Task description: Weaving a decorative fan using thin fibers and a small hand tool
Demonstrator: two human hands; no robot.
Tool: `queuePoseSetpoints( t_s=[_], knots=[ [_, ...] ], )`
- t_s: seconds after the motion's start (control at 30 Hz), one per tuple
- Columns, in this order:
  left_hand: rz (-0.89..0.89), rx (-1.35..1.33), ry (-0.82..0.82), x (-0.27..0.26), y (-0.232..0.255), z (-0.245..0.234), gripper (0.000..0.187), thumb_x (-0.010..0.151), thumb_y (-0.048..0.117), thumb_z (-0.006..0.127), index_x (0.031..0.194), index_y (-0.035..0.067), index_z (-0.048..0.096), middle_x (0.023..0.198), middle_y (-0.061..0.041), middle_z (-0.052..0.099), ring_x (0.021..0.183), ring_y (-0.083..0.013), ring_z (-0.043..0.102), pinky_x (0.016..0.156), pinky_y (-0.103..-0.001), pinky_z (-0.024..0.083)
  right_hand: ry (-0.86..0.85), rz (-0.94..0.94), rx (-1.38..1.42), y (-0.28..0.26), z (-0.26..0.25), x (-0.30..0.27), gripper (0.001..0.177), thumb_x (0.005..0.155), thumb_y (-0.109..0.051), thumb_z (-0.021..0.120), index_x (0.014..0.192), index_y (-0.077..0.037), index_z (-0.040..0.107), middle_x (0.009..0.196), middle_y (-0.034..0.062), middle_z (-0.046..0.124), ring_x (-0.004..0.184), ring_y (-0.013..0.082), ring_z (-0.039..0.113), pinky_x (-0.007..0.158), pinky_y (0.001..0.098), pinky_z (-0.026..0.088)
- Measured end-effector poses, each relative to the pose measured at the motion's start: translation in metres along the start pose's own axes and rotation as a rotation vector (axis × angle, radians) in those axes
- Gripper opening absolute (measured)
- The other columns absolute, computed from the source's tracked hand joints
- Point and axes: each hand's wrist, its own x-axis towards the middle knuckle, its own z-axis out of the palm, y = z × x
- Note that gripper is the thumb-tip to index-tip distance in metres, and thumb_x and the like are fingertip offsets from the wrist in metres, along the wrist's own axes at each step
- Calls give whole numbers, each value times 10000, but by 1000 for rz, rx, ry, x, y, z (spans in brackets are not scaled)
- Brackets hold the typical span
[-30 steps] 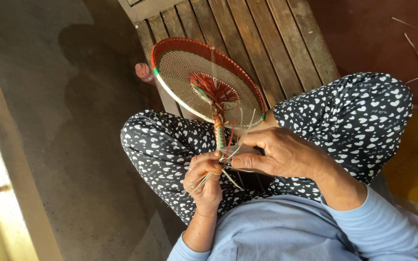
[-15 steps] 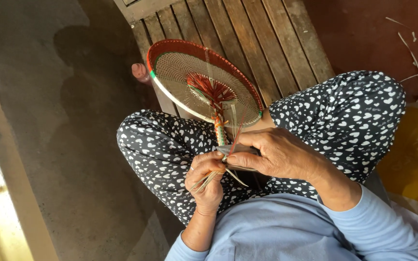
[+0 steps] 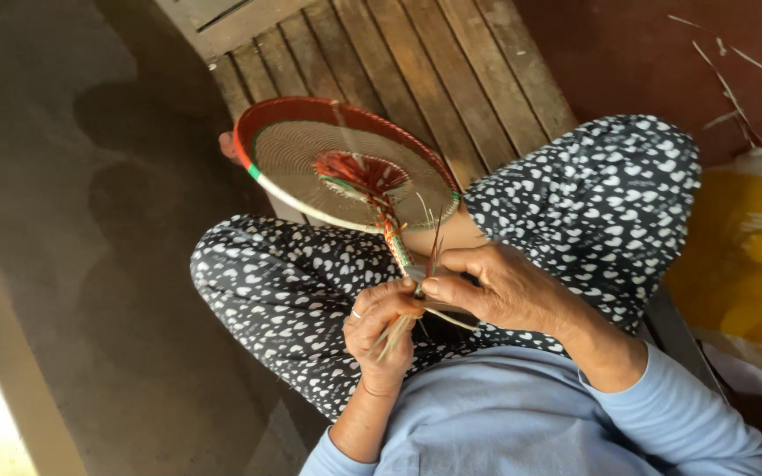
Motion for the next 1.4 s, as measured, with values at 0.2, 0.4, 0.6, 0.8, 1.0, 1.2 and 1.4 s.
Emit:
queuePoseSetpoints(
  t_s=[0.2,0.4,0.6,0.8,1.0,1.2,1.4],
  knots=[
    [95,133,-91,-2,6,25,204,900,258,783,785,90,800,902,-125,778,832,-271,770,820,-337,620,134,-7,40,42,1,-18,267,937,-430,687,800,-204,727,565,69,604,551,192,603,556,336,514],
    [162,390,-10,4,5,39,379,1030,272,581,825,-45,612,842,-242,660,779,-395,703,749,-479,591,288,104,74,22,-43,-76,220,930,-399,617,802,-234,689,681,-97,676,653,48,569,657,237,455],
    [440,722,-176,29,16,37,341,1202,-17,408,965,-204,566,1008,-341,573,925,-451,590,907,-561,534,1316,614,-202,205,-153,-205,277,973,-513,695,892,-260,773,715,-40,623,705,82,543,636,326,434],
    [421,822,-295,32,57,72,298,1145,-52,403,925,-215,520,1010,-362,574,929,-486,600,892,-558,518,918,1441,-394,363,-184,-302,654,951,-605,467,1198,-74,758,1183,281,723,1128,517,663,925,576,506],
    [-49,355,262,-3,-11,8,129,997,48,572,872,59,603,970,-141,626,896,-247,637,871,-362,543,759,887,-270,434,-116,-275,751,842,-643,635,1395,-135,645,1274,203,690,1120,401,653,848,471,505],
    [-74,119,202,-13,-4,-1,123,1031,166,602,960,66,590,1089,-175,593,1036,-282,641,891,-401,619,780,446,3,342,-100,-235,475,919,-337,631,1311,-68,650,1212,158,702,1032,289,660,863,377,525],
    [-185,-87,230,-27,-4,-10,133,1034,147,622,959,42,590,1132,-230,562,1088,-310,608,697,-487,710,839,148,265,77,-44,-134,232,997,-31,652,1227,-1,662,1151,114,713,945,178,660,878,284,539]
  ],
)
